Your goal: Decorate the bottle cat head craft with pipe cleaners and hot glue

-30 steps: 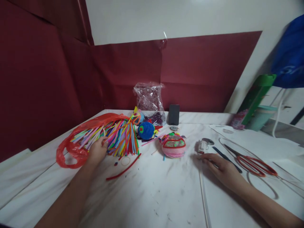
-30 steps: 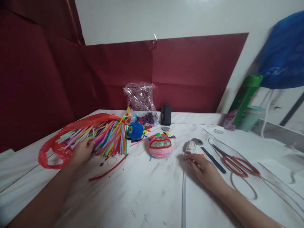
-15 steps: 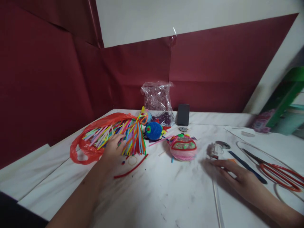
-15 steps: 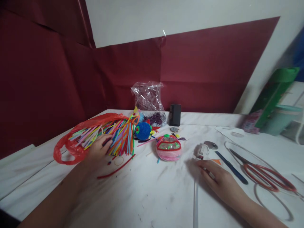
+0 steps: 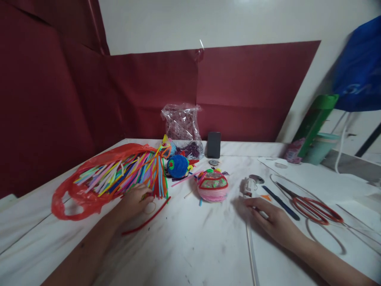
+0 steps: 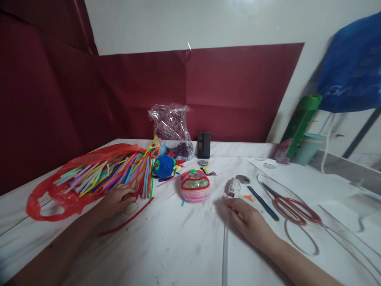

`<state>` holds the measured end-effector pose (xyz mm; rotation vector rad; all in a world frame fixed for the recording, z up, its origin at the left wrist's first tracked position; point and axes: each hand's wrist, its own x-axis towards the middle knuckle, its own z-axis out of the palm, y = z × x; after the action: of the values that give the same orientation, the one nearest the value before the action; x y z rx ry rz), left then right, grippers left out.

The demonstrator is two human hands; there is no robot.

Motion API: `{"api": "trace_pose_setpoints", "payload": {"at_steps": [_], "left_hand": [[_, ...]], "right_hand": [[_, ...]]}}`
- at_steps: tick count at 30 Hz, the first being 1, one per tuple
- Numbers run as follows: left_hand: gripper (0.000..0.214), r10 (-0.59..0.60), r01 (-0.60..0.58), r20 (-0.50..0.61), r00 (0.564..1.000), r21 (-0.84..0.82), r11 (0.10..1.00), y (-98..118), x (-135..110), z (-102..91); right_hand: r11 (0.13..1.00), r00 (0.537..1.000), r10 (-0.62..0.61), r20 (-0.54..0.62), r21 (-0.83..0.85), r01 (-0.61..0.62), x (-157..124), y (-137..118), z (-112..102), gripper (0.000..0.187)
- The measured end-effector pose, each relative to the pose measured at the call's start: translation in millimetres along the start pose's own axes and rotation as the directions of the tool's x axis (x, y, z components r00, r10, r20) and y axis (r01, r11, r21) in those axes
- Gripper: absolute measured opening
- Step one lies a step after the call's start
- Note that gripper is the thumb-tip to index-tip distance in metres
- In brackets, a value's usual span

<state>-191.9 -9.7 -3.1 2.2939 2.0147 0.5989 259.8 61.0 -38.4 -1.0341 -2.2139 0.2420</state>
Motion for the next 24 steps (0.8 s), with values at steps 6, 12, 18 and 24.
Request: {"api": "trace_pose_setpoints", "payload": {"at_steps": [6,12,18,24], "left_hand": [[0.034,-0.05,0.051,0.01,0.999,-0.02,0.999,0.4,-0.2,-0.4],[0.041,-0.068,0.068,-0.001,0.998,-0.002,0.998,-4.5,-1.0,4.6],[0.038,-0.074,0.073,-0.008,0.997,-0.042,0.996,-2.0,-0.8,0.4],[0.042,-0.118,0.116,-0.048,0.992,-0.057,0.992,-10.6,-0.4,4.3]], "right_hand": [[1.0,1.0,-0.018,-0.011,0.021,0.018,0.7,-2.5,2.1,0.026],[0.998,0.997,0.038,-0.066,0.056,-0.035,0.2,-4.0,4.5,0.027],[0.99,0.991,-0.133,-0.012,-0.051,0.132,37.0,-17.0,15.6,0.059],[0.965,0.966,-0.255,-0.046,-0.078,0.251,64.3,-36.0,27.3,0.06]]}}
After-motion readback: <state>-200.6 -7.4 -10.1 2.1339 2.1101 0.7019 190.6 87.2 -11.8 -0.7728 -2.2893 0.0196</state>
